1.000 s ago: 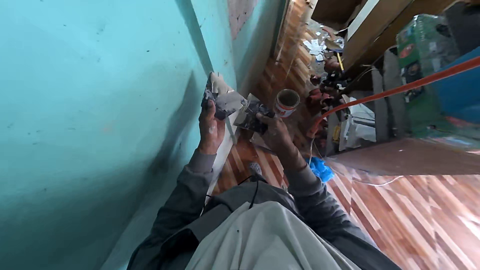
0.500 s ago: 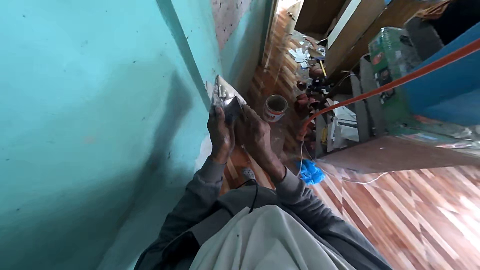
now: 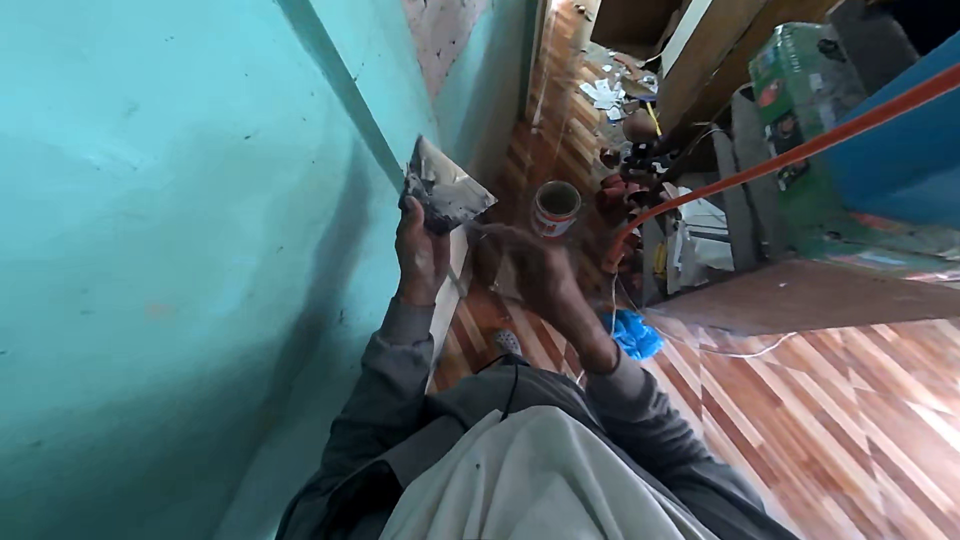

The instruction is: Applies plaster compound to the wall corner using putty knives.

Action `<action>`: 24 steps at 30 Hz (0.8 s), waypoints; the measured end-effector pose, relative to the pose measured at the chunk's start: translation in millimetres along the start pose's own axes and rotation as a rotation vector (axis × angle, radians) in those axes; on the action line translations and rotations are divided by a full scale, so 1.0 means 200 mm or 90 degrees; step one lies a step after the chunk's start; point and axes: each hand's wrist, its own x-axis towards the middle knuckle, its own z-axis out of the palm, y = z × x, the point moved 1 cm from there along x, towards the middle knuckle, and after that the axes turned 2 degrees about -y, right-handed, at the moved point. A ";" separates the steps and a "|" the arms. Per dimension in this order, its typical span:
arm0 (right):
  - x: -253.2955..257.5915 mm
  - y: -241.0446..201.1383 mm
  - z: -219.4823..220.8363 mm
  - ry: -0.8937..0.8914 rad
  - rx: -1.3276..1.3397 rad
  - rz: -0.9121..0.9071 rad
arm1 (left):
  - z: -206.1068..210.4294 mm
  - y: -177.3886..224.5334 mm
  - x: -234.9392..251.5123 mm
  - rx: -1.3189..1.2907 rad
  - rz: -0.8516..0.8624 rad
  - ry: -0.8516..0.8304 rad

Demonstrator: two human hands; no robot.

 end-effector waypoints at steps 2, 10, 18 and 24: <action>-0.01 0.07 -0.10 0.110 0.154 0.102 | -0.06 0.06 0.03 -0.138 -0.037 0.029; 0.11 0.01 0.01 0.119 0.742 0.248 | -0.08 0.09 -0.13 -0.607 -0.026 -0.227; 0.45 -0.13 0.13 0.044 0.692 0.081 | -0.07 0.02 -0.20 -0.427 -0.050 -0.213; 0.65 -0.18 0.26 -0.073 0.587 -0.011 | -0.17 0.03 -0.23 -0.357 -0.089 -0.146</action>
